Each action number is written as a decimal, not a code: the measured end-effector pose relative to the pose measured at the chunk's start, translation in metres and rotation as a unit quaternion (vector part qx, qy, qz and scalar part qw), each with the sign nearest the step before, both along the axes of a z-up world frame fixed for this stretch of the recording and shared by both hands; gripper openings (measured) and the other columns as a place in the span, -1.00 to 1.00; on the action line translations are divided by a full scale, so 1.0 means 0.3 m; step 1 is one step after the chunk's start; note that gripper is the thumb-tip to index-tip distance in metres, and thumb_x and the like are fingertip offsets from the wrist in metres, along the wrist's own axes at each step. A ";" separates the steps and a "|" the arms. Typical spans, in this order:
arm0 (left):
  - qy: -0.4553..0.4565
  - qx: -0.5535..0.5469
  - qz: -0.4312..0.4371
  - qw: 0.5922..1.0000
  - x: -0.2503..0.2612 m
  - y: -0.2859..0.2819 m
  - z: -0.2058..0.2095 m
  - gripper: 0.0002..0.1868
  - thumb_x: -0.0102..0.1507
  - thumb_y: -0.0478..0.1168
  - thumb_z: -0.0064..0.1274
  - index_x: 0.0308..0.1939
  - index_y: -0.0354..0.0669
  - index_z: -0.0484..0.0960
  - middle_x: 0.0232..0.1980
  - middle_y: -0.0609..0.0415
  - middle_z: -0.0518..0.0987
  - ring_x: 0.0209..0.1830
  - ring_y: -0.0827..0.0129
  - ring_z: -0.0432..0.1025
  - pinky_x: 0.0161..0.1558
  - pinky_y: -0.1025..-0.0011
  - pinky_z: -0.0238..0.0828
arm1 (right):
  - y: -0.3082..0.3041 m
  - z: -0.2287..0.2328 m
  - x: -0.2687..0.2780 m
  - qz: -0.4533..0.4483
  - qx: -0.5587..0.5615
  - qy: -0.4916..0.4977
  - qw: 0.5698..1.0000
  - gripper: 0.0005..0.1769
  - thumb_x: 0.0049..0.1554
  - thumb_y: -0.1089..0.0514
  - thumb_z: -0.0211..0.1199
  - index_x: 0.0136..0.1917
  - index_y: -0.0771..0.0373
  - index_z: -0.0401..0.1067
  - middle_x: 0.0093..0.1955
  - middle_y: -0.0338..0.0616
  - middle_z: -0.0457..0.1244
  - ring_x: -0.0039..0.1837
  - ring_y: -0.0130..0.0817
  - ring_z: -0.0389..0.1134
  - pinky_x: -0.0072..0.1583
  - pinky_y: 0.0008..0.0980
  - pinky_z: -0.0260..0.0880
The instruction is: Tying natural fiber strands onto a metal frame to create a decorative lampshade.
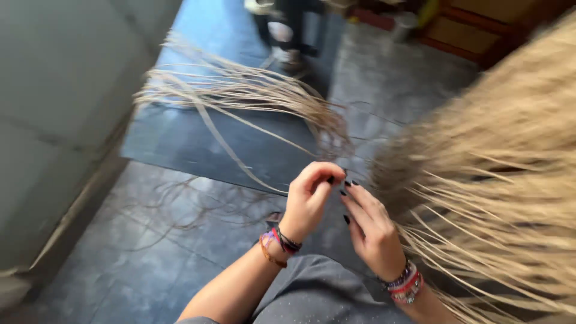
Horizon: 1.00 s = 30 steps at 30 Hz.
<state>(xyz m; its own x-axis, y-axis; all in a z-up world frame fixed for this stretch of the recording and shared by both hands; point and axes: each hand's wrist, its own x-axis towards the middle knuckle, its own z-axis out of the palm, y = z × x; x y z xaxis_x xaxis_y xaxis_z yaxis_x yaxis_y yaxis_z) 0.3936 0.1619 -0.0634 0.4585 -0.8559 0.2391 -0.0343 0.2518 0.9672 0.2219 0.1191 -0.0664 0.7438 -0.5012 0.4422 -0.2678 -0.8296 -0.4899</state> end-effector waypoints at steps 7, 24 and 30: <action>0.181 0.038 0.094 0.978 0.479 -0.022 -0.186 -0.61 0.21 -0.49 -0.25 -0.06 -0.31 0.69 -0.13 -0.03 0.63 -0.14 0.42 0.46 0.00 0.39 0.52 | -0.142 -0.375 0.543 0.014 0.021 0.065 0.998 -0.52 0.21 0.26 0.12 0.40 0.33 0.36 0.36 0.12 0.26 0.35 0.05 0.33 0.31 -0.07 0.37; 0.560 0.216 -0.273 0.752 0.653 -0.101 -0.454 -0.01 0.30 0.66 -0.26 0.39 -0.07 0.47 0.31 -0.14 0.53 0.37 0.01 0.39 0.21 -0.21 0.34 | -0.287 -0.196 0.910 -0.073 -0.051 0.018 0.996 -0.77 0.16 0.16 0.28 -0.31 0.00 0.35 -0.32 -0.32 0.11 -0.21 -0.19 0.33 -0.12 -0.28 0.42; 0.648 -0.016 -0.232 0.725 0.682 -0.328 -0.201 -0.53 0.46 0.10 -0.07 0.16 -0.22 0.62 -0.09 -0.09 0.72 0.00 0.13 0.63 0.09 0.21 0.55 | -0.289 -0.062 0.653 -0.031 -0.005 -0.056 0.998 -0.66 0.03 0.13 0.33 -0.51 -0.05 0.31 -0.46 -0.46 0.08 -0.39 -0.35 0.19 -0.26 -0.42 0.31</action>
<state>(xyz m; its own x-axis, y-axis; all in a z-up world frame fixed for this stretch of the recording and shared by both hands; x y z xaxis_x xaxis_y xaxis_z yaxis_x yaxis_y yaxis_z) 0.5980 0.0635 -0.1236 -0.0187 -0.9935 -0.1121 0.9940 -0.0306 0.1049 0.4176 0.0325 -0.0849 0.6569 -0.5394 0.5268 -0.2621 -0.8185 -0.5112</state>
